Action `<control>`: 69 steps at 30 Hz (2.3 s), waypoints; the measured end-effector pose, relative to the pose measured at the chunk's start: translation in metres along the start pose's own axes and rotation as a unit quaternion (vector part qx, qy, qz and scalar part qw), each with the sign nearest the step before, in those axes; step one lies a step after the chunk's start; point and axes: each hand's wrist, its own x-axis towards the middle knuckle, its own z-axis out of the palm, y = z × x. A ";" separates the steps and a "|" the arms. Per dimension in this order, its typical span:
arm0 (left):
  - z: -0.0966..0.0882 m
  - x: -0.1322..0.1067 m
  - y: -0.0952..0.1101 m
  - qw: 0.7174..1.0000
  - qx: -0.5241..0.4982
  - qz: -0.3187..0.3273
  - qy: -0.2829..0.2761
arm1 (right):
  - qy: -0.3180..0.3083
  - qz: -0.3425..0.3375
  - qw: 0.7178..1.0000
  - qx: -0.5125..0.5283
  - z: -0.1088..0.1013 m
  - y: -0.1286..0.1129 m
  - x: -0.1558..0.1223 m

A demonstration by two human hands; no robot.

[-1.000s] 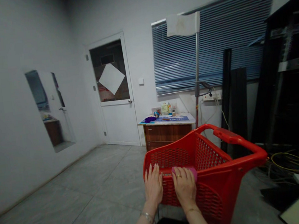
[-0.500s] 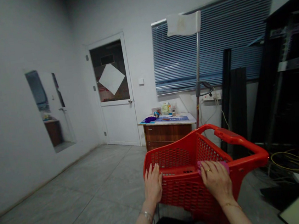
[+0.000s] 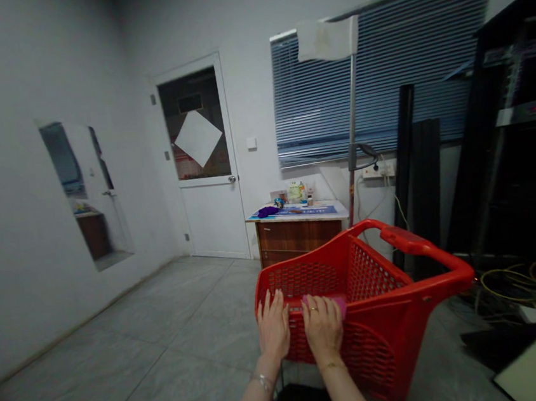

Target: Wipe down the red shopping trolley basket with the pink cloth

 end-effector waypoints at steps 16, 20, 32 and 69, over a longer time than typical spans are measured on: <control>-0.006 0.000 -0.005 1.000 -0.009 0.019 -0.010 | 0.027 -0.104 0.990 -0.093 -0.061 0.131 0.036; -0.003 -0.001 0.001 1.000 -0.010 0.004 0.002 | 0.057 -0.081 0.989 -0.107 -0.062 0.142 0.037; -0.005 0.001 0.005 1.000 0.007 -0.026 -0.005 | 0.011 -0.034 0.999 -0.029 0.000 -0.027 -0.002; 0.005 -0.001 -0.003 1.000 0.013 0.007 0.018 | 0.016 -0.128 0.991 -0.027 0.002 0.028 -0.014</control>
